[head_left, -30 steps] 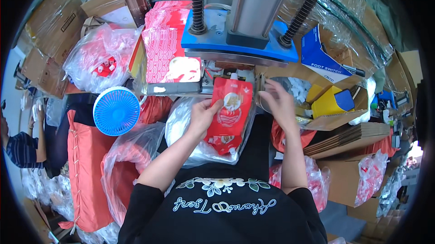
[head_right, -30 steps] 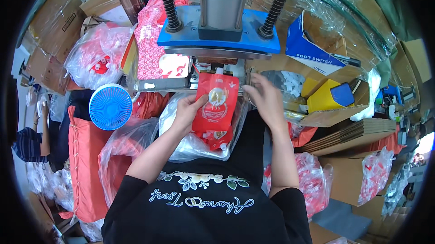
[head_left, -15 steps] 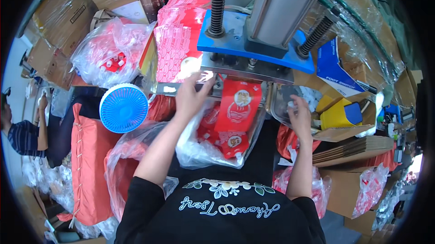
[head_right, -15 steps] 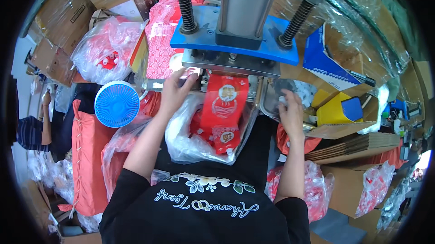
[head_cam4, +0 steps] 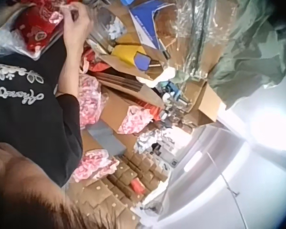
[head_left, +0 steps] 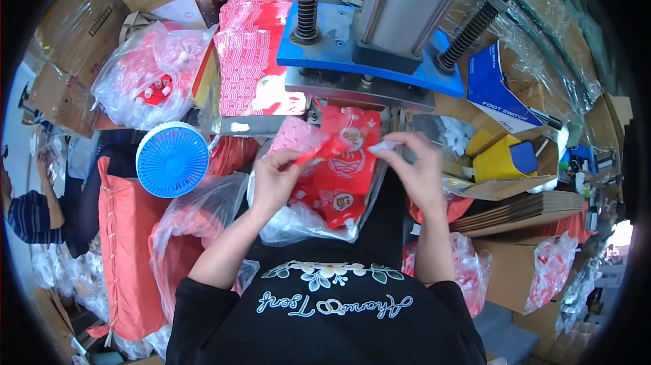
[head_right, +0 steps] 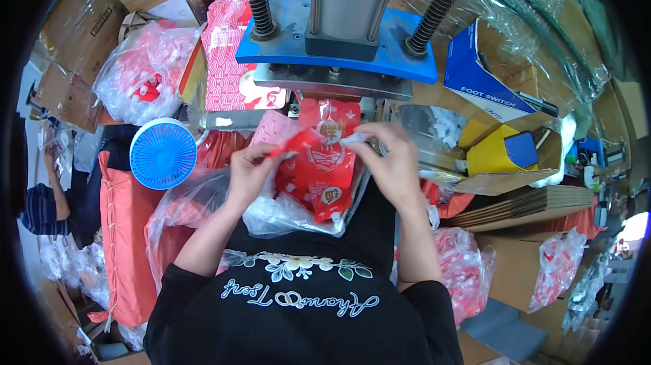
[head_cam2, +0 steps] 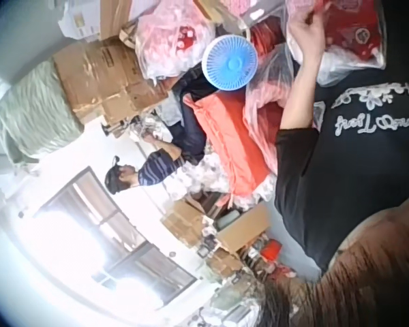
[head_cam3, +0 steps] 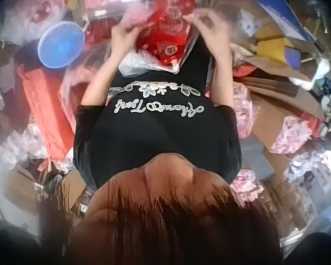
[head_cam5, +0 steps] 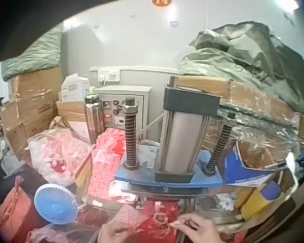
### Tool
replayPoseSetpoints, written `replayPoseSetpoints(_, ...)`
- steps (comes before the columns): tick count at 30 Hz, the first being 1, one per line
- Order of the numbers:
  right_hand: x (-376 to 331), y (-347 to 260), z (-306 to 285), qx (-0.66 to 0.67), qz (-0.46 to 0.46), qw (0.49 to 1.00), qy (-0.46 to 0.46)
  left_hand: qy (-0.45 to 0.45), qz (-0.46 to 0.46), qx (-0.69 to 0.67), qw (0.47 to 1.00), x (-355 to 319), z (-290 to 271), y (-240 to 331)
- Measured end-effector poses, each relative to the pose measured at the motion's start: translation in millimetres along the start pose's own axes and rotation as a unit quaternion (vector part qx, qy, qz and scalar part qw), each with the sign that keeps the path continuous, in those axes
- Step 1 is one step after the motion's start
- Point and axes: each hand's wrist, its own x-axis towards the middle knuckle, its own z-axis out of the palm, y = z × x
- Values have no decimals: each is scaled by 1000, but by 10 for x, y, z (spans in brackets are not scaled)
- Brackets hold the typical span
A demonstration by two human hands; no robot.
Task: Packing small white components into red plastic bags and sealing them using a heat press machine.
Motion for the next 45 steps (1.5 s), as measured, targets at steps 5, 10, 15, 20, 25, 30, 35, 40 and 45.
replayPoseSetpoints(5, -58, -104, 198, 18, 11, 995, -102, -99, 5, -49, 994, -227, 203, -148)
replayPoseSetpoints(10, -35, 139, 197, 185, 158, 963, -114, -134, -87, -45, 986, -101, 334, -185)
replayPoseSetpoints(15, 38, 626, -289, -200, 88, 975, 24, -24, -197, -257, 946, 198, 581, 153)
replayPoseSetpoints(20, -50, 1256, -823, -376, 186, 906, 50, -27, -250, -349, 902, 375, 643, 300)
replayPoseSetpoints(25, -52, 1409, -480, -341, 140, 928, 57, -36, -141, -176, 974, 485, 496, 144)
replayPoseSetpoints(30, 13, 1248, -352, -206, 129, 968, 58, 145, 197, 307, 920, 870, -146, 93)
replayPoseSetpoints(35, -77, 1267, -415, -58, 110, 984, 125, 83, 184, 421, 884, 409, -377, -263)
replayPoseSetpoints(40, -11, 665, -321, -20, 87, 993, 79, 75, 120, 142, 980, 226, -371, 176)
replayPoseSetpoints(45, 68, -38, -69, -36, -69, 995, -61, -36, -31, 64, 997, 2, -9, 39)
